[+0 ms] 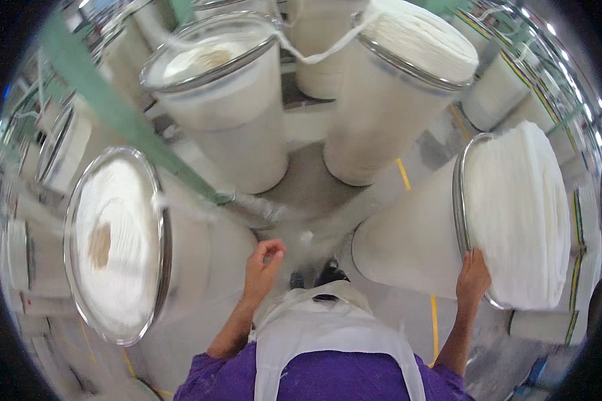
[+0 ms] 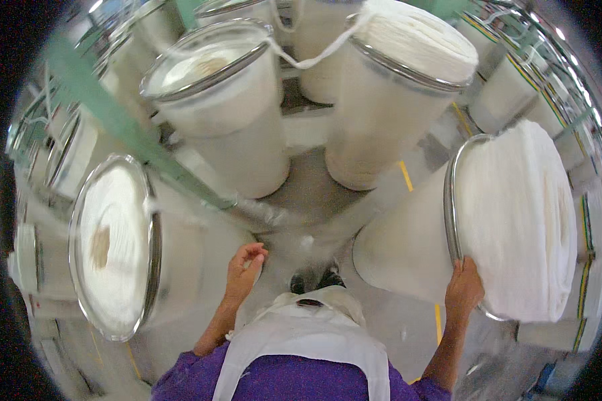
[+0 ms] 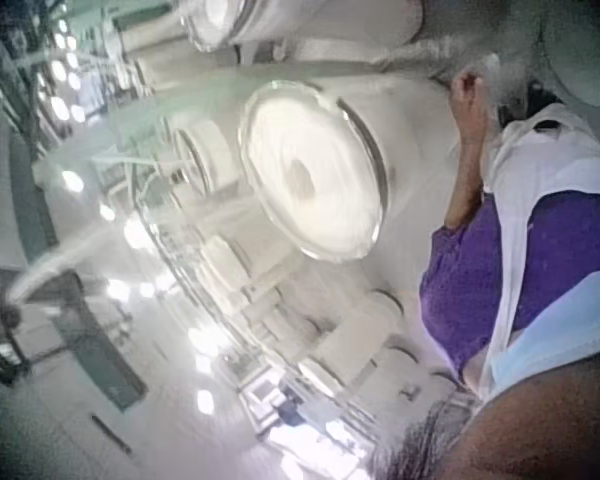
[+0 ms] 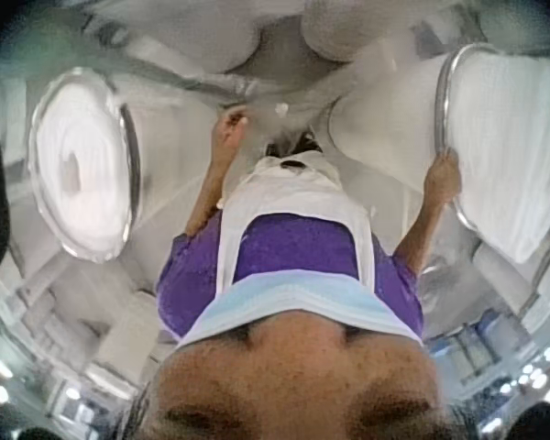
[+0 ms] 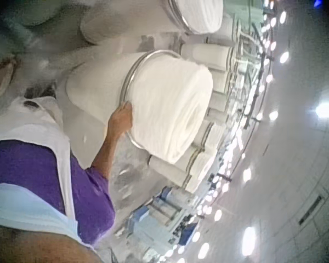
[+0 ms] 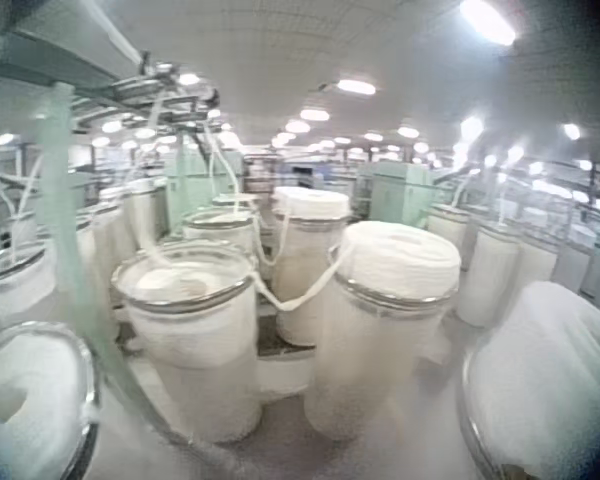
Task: The person pulls white textile roving from large cylindrical containers, uses a thin wooden stick to guide and separate strands, and arranges the roving into metal trays. The person moves between multiple containers, repeatedly pulling, guiding, and arranging the roving.
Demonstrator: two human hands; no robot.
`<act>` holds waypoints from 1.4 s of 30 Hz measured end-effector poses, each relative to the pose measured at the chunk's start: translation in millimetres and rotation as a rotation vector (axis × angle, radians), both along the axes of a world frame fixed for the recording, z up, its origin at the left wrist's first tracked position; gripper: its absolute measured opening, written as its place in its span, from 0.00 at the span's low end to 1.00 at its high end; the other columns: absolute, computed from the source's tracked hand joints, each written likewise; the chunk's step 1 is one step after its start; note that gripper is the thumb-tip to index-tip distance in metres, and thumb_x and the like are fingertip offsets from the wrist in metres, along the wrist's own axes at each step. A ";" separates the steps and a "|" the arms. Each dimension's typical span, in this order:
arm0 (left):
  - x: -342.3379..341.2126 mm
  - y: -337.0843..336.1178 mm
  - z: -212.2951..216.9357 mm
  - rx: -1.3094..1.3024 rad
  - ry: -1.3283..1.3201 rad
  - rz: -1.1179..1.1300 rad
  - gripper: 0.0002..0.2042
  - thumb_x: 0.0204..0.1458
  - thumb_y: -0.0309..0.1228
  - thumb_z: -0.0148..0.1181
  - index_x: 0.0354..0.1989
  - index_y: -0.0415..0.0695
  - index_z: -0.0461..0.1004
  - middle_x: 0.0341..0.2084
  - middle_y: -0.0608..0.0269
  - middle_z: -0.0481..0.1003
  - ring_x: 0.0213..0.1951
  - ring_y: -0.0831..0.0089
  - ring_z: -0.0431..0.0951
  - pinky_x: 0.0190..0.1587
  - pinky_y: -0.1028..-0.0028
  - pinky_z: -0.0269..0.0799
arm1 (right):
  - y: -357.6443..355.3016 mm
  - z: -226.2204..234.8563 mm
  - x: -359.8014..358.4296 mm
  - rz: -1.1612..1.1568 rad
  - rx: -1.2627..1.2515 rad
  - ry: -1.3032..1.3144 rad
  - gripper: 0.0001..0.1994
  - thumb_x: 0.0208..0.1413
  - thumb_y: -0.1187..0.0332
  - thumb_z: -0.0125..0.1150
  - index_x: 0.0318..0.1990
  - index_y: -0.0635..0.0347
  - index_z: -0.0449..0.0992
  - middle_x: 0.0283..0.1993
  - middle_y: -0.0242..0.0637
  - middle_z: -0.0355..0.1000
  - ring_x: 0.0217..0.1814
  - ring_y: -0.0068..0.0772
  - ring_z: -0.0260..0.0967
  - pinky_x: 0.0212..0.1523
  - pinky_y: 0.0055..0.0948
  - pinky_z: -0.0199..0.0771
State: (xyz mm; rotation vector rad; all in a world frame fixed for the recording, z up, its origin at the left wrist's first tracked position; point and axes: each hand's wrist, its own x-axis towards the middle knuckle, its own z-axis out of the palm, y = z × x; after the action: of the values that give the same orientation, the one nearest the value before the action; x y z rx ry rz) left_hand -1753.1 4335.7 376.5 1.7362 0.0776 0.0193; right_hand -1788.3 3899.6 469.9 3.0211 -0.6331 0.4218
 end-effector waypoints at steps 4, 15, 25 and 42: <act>-51.2 29.8 31.3 0.528 -0.370 0.103 0.12 0.51 0.22 0.56 0.45 0.40 0.73 0.42 0.56 0.75 0.45 0.62 0.74 0.49 0.67 0.69 | 24.2 -5.9 -58.7 0.072 0.054 0.031 0.15 0.63 0.60 0.47 0.45 0.62 0.72 0.39 0.50 0.73 0.40 0.54 0.71 0.37 0.47 0.68; -174.8 129.0 115.2 1.300 -0.424 0.589 0.15 0.44 0.23 0.60 0.42 0.44 0.70 0.40 0.57 0.72 0.45 0.56 0.70 0.48 0.60 0.65 | 61.5 17.4 -148.1 0.464 0.244 -0.054 0.15 0.62 0.63 0.47 0.49 0.63 0.71 0.40 0.51 0.73 0.39 0.54 0.70 0.38 0.46 0.68; -221.4 190.5 114.9 1.331 -0.277 0.688 0.14 0.45 0.40 0.67 0.25 0.43 0.72 0.26 0.59 0.71 0.33 0.59 0.71 0.35 0.63 0.67 | 76.1 20.6 -195.0 0.453 0.194 0.144 0.18 0.60 0.57 0.50 0.52 0.56 0.74 0.46 0.42 0.76 0.45 0.46 0.73 0.46 0.39 0.72; -133.3 158.5 119.8 1.346 -0.054 0.316 0.21 0.55 0.48 0.54 0.20 0.41 0.72 0.15 0.52 0.73 0.23 0.55 0.76 0.29 0.61 0.70 | 157.7 -11.8 -100.4 0.375 -0.128 -0.116 0.14 0.62 0.64 0.48 0.52 0.59 0.70 0.41 0.46 0.75 0.40 0.46 0.74 0.40 0.40 0.75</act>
State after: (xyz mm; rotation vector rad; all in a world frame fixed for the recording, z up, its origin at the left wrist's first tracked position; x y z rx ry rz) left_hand -1886.4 4494.2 496.3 3.0431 0.3594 0.4366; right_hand -1888.7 4057.3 458.1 3.0015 -0.0328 0.6255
